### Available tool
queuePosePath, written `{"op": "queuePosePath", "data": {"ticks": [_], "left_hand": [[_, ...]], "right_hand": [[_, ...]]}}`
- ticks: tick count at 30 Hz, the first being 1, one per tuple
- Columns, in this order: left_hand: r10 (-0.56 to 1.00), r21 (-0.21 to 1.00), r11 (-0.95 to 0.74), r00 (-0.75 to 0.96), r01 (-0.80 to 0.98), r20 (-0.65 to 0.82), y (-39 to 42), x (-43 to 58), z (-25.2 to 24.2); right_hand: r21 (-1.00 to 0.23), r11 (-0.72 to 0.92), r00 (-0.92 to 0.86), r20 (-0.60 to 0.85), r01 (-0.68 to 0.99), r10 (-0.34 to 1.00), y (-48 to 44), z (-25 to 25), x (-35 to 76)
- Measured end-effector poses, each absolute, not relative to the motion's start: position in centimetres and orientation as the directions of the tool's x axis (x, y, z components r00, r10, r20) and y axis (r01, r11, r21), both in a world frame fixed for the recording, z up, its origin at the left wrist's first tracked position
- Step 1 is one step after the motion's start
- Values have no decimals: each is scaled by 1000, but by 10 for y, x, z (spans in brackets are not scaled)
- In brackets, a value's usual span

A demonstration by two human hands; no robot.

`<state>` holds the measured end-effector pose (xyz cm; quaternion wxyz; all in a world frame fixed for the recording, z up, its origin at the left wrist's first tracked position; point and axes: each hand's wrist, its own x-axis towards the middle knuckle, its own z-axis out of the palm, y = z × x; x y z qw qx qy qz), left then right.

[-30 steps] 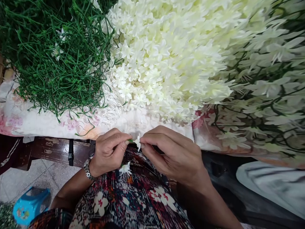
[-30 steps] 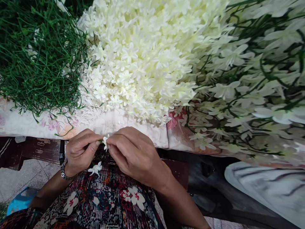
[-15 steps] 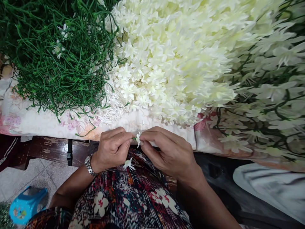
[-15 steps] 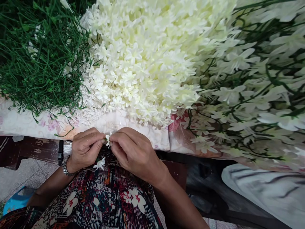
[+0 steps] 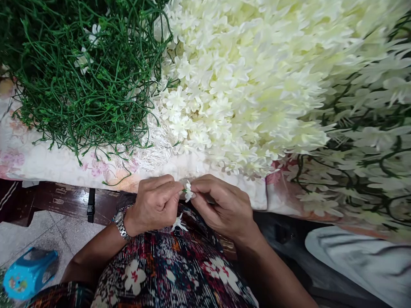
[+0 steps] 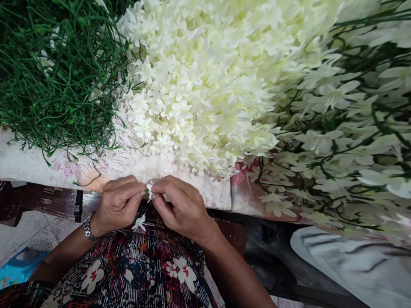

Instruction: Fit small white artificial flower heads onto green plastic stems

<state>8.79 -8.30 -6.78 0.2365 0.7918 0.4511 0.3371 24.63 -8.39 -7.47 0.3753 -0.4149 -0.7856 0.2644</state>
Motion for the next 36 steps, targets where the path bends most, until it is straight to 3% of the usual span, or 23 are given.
{"op": "queuePosePath", "data": {"ticks": [14,17,21,25,29,36], "left_hand": [[869,603,-493,390,627,306,-83,90,-68],[876,659,-474,390,584,284,-83,88,-68],[906,821,-380,351,427,237,-81,84,-65],[940,920,-277,278,277,199,-80,79,-60],[947,949,-237,266,209,178,-80,77,-57],[927,927,-281,319,249,196,-82,80,-57]], "right_hand": [[-691,569,-398,416,445,817,-81,-81,243],[-692,562,-405,401,454,822,-81,-79,244],[-728,530,-397,374,434,838,-83,-69,247],[-720,563,-346,449,407,824,-85,-53,252],[-642,635,-349,531,429,773,-85,-44,252],[-551,662,-446,489,508,749,-82,-49,247]]}}
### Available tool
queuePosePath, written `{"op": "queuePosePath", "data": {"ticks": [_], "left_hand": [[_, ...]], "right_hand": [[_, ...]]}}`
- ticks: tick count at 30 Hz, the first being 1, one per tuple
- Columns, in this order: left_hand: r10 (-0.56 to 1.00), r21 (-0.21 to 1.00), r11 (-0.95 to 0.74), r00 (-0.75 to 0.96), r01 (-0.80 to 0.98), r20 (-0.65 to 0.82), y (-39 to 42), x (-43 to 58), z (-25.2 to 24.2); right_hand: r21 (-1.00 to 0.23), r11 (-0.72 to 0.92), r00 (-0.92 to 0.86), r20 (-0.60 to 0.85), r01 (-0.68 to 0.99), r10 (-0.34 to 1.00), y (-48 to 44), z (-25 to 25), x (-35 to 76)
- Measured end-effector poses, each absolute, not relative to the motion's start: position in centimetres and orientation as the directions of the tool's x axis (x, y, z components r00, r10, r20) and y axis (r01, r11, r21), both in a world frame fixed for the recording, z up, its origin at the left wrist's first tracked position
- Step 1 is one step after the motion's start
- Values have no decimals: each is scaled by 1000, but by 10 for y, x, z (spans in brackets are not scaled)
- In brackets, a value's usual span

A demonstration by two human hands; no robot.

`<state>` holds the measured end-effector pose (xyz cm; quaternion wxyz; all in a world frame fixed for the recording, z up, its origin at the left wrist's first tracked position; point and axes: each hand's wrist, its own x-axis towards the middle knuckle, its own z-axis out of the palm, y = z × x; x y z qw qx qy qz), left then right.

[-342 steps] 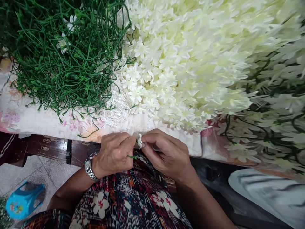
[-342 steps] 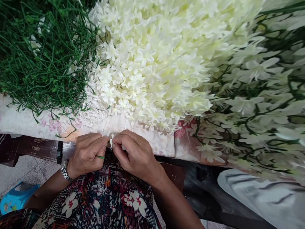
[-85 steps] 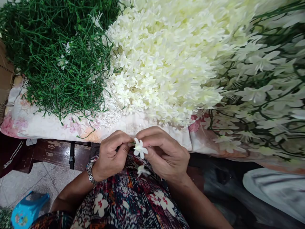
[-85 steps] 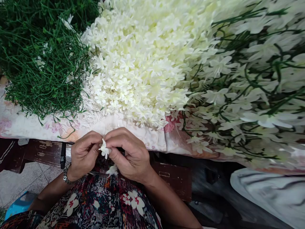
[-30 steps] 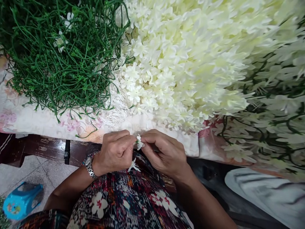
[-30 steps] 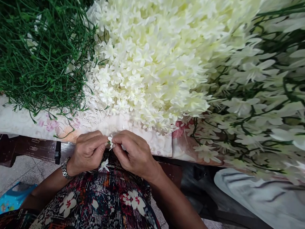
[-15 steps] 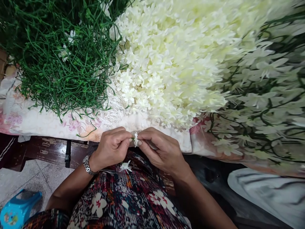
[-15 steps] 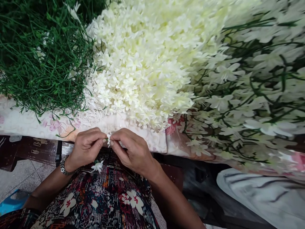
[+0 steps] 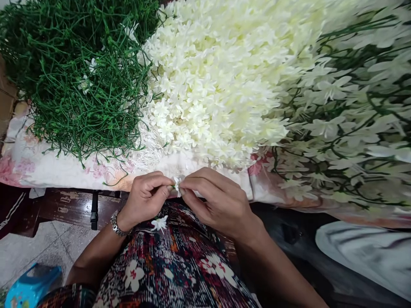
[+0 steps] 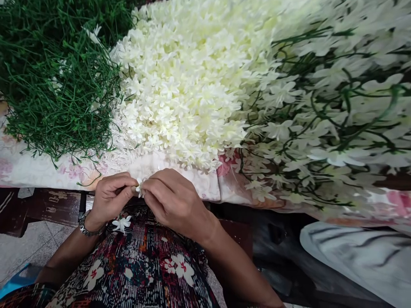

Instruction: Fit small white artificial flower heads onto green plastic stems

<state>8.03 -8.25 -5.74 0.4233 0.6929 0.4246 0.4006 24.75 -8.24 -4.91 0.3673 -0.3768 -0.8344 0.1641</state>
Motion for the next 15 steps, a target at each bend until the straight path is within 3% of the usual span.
{"op": "queuePosePath", "data": {"ticks": [6,15], "left_hand": [[918,908,-280,362,311,160,-81,83,-58],[899,870,-366,366,330,239,-81,86,-64]], "right_hand": [[-536,678,-475,484,503,735,-81,-56,249],[-708,588,-439,418,392,795,-79,-64,248]]}}
